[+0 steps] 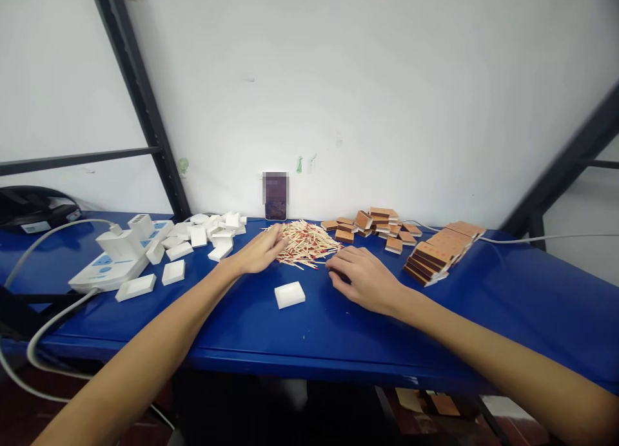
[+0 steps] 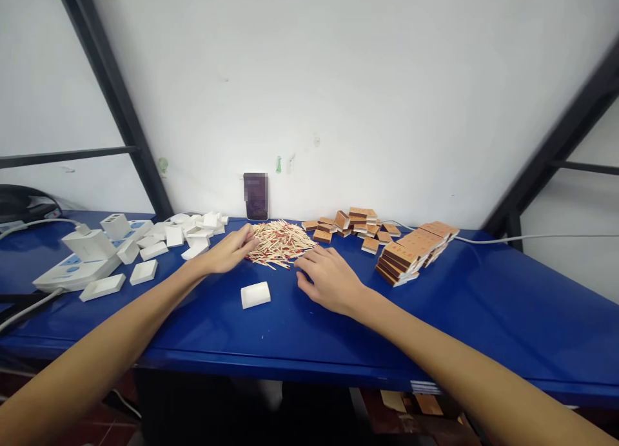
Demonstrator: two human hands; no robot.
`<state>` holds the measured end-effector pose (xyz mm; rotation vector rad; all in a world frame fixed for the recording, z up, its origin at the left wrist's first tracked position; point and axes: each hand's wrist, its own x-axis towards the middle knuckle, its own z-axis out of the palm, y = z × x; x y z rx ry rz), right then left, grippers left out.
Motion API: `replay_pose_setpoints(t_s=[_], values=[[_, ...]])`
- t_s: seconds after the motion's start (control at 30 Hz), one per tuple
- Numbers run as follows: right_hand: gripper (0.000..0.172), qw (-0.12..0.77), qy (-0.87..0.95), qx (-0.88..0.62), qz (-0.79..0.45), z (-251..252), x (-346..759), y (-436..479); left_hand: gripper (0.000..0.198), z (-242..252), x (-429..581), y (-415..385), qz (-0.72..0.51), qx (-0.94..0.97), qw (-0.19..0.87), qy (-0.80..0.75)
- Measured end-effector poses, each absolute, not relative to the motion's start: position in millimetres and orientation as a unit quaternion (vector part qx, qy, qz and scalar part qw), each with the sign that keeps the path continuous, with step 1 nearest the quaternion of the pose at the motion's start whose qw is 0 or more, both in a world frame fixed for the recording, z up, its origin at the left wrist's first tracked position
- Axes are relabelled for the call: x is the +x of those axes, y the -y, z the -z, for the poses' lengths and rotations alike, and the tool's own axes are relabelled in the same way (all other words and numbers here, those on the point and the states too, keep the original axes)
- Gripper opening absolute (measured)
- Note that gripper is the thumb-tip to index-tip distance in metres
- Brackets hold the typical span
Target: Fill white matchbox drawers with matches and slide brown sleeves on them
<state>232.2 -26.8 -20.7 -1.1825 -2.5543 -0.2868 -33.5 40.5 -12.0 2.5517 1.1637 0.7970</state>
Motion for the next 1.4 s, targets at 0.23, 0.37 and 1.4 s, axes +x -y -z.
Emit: replay_pose_setpoints(t_s=[0.23, 0.37, 1.4], values=[[0.034, 0.090, 0.881, -0.447, 0.128, 27.9, 208.9, 0.4, 0.011, 20.1, -39.1, -23.7, -0.222, 0.896, 0.082, -0.376], [0.028, 0.098, 0.883, -0.447, 0.101, 31.2, 208.5, -6.3, 0.011, 23.1, -39.6, -26.0, -0.190, 0.905, 0.044, -0.378], [0.018, 0.165, 0.903, -0.396, -0.030, 38.0, 218.8, -13.6, 0.020, 39.7, -24.6, -36.2, -0.230, 0.915, 0.060, -0.325]])
